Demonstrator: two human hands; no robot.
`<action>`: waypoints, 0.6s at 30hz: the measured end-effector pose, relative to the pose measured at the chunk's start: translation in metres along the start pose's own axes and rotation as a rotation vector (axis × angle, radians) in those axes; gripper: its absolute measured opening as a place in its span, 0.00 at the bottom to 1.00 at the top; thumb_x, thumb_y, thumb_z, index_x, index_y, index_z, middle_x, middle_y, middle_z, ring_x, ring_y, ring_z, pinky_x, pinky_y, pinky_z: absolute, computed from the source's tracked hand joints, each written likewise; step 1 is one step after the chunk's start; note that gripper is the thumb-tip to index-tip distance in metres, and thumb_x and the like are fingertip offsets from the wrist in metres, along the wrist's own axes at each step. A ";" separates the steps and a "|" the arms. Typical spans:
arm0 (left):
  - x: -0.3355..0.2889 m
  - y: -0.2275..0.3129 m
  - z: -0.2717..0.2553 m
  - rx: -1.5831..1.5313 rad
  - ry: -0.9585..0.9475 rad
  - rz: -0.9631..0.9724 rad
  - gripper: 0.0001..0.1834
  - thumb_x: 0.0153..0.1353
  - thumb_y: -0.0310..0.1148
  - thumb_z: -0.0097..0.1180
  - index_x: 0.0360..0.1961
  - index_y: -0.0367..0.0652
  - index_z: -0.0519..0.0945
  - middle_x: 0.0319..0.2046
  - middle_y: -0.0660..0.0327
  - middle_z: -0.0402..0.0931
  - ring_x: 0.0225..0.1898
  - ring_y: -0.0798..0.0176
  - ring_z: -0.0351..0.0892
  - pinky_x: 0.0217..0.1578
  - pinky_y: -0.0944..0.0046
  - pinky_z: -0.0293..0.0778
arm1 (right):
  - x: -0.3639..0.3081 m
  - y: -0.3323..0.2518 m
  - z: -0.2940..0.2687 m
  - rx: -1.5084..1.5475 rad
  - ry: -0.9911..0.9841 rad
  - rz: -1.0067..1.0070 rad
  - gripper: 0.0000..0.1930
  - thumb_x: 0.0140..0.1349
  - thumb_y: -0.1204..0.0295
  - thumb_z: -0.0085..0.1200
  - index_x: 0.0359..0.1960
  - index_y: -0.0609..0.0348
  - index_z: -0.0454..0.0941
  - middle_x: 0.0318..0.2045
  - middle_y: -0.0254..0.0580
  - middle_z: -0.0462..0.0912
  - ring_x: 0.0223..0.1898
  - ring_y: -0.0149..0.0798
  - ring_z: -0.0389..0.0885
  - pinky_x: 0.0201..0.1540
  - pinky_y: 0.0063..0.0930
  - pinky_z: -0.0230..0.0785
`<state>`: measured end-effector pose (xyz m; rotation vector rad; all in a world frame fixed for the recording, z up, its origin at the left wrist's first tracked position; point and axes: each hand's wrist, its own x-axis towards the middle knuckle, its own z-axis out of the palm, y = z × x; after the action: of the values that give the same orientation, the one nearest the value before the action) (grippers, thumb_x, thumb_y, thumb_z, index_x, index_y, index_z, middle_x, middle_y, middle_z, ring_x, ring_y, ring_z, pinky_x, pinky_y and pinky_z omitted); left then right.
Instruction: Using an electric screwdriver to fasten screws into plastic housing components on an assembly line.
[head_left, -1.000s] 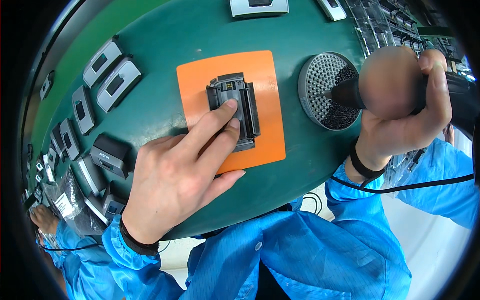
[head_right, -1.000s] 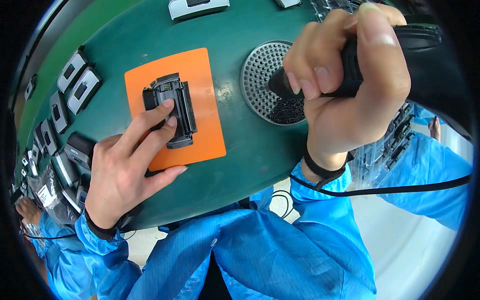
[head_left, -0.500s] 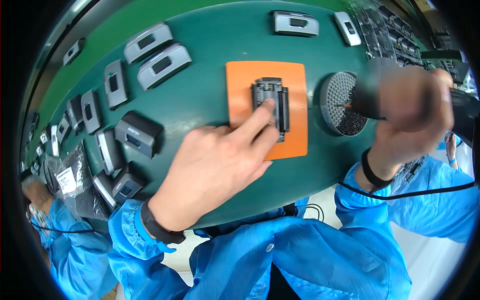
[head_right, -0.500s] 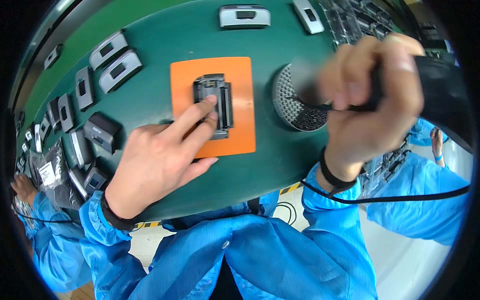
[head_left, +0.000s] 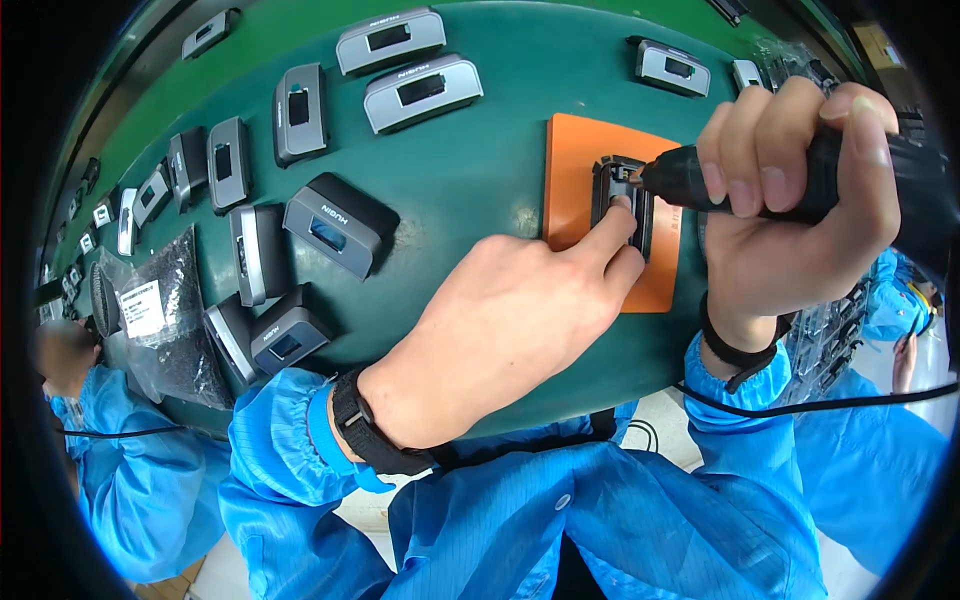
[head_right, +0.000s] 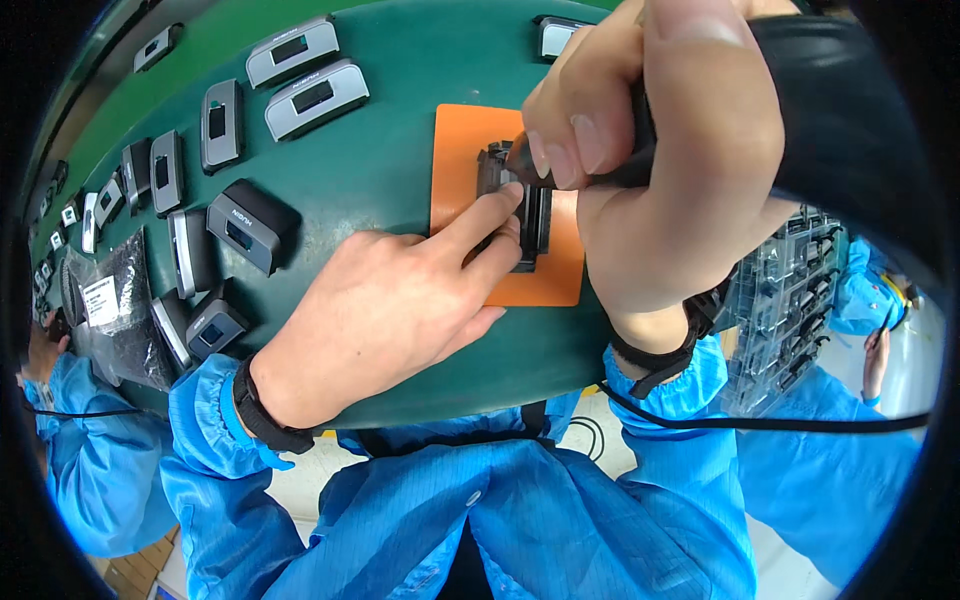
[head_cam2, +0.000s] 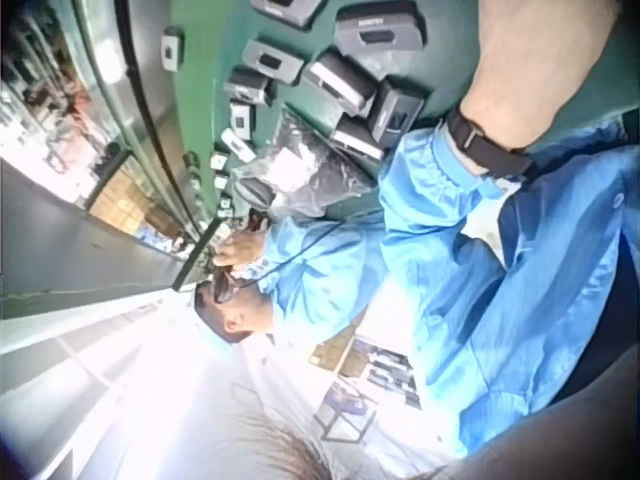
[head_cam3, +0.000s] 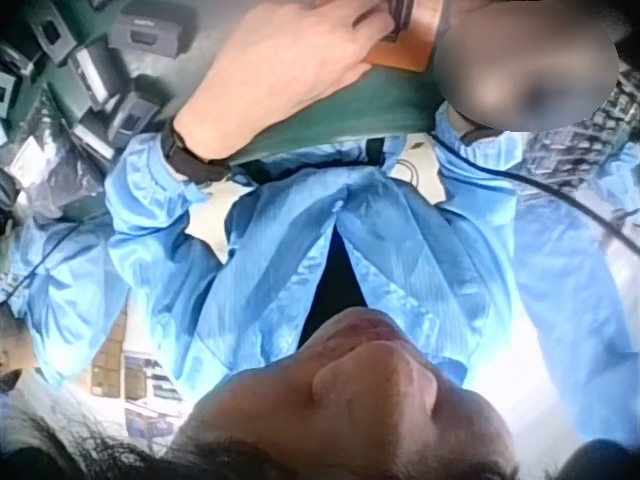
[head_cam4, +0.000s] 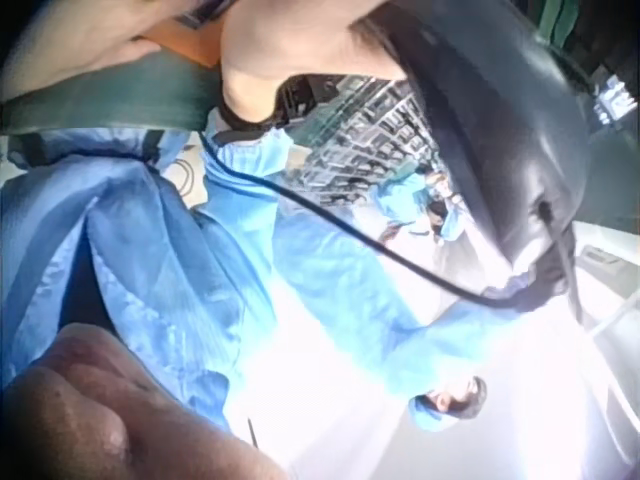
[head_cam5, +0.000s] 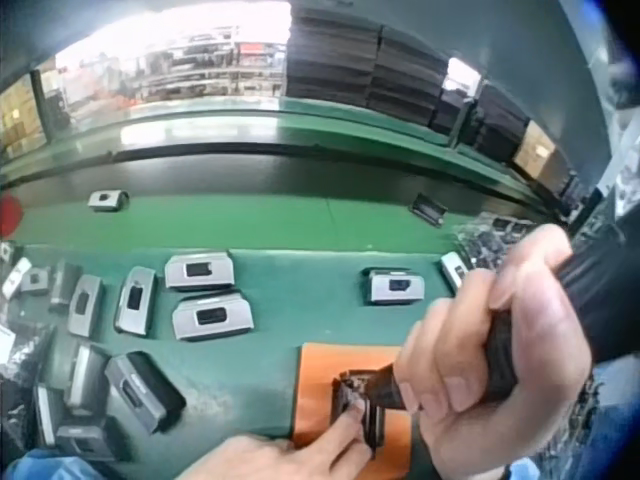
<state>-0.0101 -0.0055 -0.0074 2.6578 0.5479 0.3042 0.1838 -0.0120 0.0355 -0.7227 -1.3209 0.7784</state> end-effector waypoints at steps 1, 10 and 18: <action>0.000 0.000 0.000 -0.005 -0.003 -0.004 0.25 0.50 0.35 0.71 0.48 0.39 0.76 0.58 0.56 0.73 0.31 0.57 0.85 0.31 0.61 0.82 | -0.001 0.002 0.001 -0.028 -0.003 -0.019 0.14 0.75 0.62 0.35 0.45 0.54 0.73 0.20 0.30 0.65 0.18 0.29 0.61 0.25 0.29 0.59; 0.001 -0.003 0.006 0.059 0.107 0.053 0.12 0.53 0.27 0.58 0.40 0.37 0.81 0.53 0.52 0.78 0.21 0.66 0.83 0.23 0.69 0.77 | 0.000 0.008 -0.006 -0.060 -0.070 -0.026 0.15 0.74 0.62 0.34 0.46 0.52 0.74 0.20 0.30 0.66 0.18 0.29 0.62 0.25 0.29 0.60; 0.001 -0.004 0.008 0.075 0.098 0.062 0.13 0.54 0.27 0.58 0.41 0.37 0.81 0.52 0.53 0.78 0.20 0.68 0.81 0.22 0.70 0.76 | 0.000 0.015 -0.004 -0.025 -0.074 0.016 0.15 0.75 0.62 0.34 0.46 0.52 0.74 0.20 0.30 0.64 0.19 0.29 0.61 0.27 0.29 0.60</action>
<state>-0.0082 -0.0040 -0.0159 2.7481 0.5173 0.4427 0.1866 -0.0040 0.0231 -0.7309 -1.3951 0.8096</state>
